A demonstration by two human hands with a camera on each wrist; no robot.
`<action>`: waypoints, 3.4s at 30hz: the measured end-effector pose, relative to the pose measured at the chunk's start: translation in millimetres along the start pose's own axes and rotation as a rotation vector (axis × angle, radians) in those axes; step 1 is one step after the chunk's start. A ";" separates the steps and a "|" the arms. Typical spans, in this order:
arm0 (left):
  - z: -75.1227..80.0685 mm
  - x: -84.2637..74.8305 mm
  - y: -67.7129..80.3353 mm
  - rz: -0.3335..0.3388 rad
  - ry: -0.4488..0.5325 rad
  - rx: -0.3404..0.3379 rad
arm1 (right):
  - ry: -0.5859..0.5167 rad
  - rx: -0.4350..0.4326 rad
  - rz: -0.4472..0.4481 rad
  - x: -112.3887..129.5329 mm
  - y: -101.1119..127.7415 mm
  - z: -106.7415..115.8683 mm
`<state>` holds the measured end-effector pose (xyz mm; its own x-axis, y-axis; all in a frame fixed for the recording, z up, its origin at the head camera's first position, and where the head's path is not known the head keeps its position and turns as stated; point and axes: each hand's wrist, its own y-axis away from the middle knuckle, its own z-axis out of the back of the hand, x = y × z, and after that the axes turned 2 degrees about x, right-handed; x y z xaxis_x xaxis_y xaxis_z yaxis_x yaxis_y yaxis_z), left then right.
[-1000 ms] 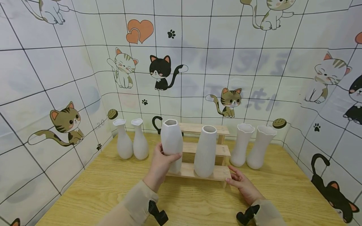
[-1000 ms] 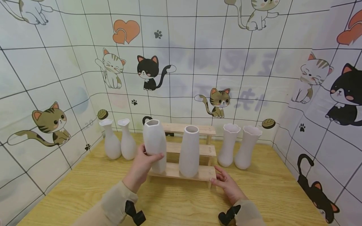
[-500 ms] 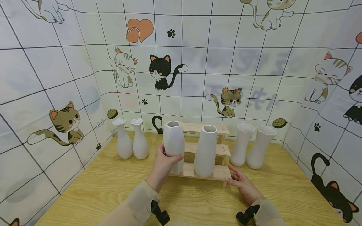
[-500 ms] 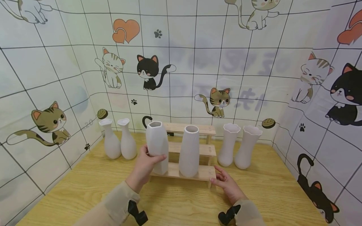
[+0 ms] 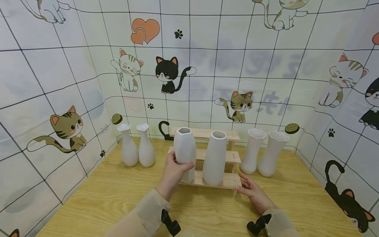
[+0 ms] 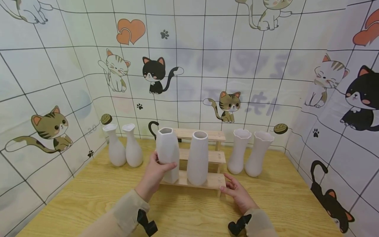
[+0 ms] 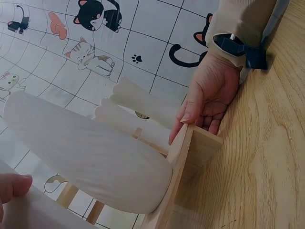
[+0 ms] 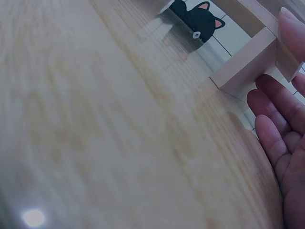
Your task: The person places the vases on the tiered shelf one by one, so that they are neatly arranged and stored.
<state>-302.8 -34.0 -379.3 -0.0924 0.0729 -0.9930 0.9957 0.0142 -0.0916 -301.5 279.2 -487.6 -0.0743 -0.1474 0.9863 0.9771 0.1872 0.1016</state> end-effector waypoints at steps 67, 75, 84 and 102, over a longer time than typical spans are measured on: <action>28.4 15.8 21.2 -0.111 -0.240 0.118 | -0.018 -0.013 0.031 -1.6 0.8 -0.7; 76.0 19.6 11.5 -0.175 -0.316 0.021 | -0.016 -0.025 0.015 -2.3 1.5 -1.0; 131.8 29.1 -14.3 -0.193 -0.275 -0.194 | -0.023 -0.025 0.010 -1.6 1.4 -1.6; 200.3 37.7 -50.3 -0.109 -0.320 -0.544 | -0.010 -0.026 0.026 -0.9 1.7 -1.7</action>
<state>-354.9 -231.7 -427.0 -0.1023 -0.2575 -0.9609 0.8269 0.5149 -0.2260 -299.5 277.9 -488.5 -0.0508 -0.1329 0.9898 0.9835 0.1658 0.0728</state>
